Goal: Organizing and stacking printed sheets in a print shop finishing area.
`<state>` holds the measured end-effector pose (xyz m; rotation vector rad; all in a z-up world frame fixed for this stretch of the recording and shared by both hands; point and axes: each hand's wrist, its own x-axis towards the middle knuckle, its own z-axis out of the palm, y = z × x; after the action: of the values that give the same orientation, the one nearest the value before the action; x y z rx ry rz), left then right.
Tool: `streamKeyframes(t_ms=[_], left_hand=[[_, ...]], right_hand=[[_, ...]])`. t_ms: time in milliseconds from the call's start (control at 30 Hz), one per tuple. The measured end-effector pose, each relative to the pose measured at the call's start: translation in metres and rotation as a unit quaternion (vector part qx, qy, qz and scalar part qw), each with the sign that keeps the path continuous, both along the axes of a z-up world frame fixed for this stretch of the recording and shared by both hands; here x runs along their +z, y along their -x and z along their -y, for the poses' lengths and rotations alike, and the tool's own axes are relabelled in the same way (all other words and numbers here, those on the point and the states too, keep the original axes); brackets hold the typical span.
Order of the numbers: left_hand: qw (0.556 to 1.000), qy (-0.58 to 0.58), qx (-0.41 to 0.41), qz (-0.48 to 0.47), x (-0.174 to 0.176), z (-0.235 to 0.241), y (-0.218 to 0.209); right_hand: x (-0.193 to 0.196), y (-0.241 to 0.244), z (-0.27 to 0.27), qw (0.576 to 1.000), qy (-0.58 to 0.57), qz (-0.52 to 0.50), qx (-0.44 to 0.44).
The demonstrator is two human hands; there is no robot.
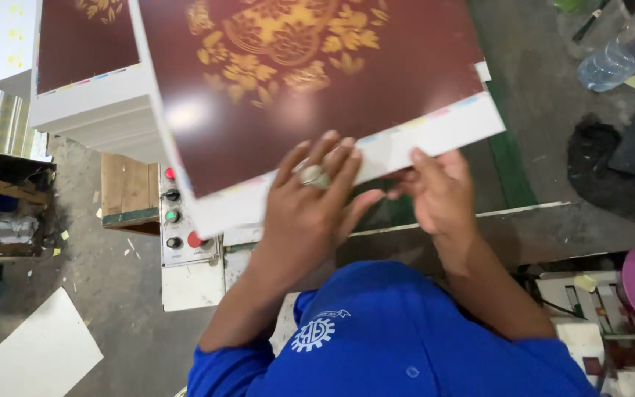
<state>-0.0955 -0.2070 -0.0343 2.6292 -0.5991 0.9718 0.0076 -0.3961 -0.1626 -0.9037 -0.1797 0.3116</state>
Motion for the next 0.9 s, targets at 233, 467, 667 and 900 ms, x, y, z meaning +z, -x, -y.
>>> streamKeyframes(t_ms=[233,467,667,900], left_hand=[[0.983,0.034,0.182,0.014,-0.001,-0.091,-0.006],[0.964,-0.07,0.255,-0.011,-0.023,-0.154,-0.091],[0.944,-0.087,0.294,-0.12,-0.042,-0.174,-0.101],[0.949,-0.149,0.259,-0.102,-0.001,-0.193,-0.113]], right_hand=[[-0.079,0.004,0.094,0.993,0.011,-0.02,-0.117],[-0.162,0.037,0.174,0.979,0.058,-0.074,-0.183],[-0.199,0.058,0.211,0.961,0.144,-0.108,-0.209],[-0.206,0.026,0.189,0.96,0.19,-0.128,-0.16]])
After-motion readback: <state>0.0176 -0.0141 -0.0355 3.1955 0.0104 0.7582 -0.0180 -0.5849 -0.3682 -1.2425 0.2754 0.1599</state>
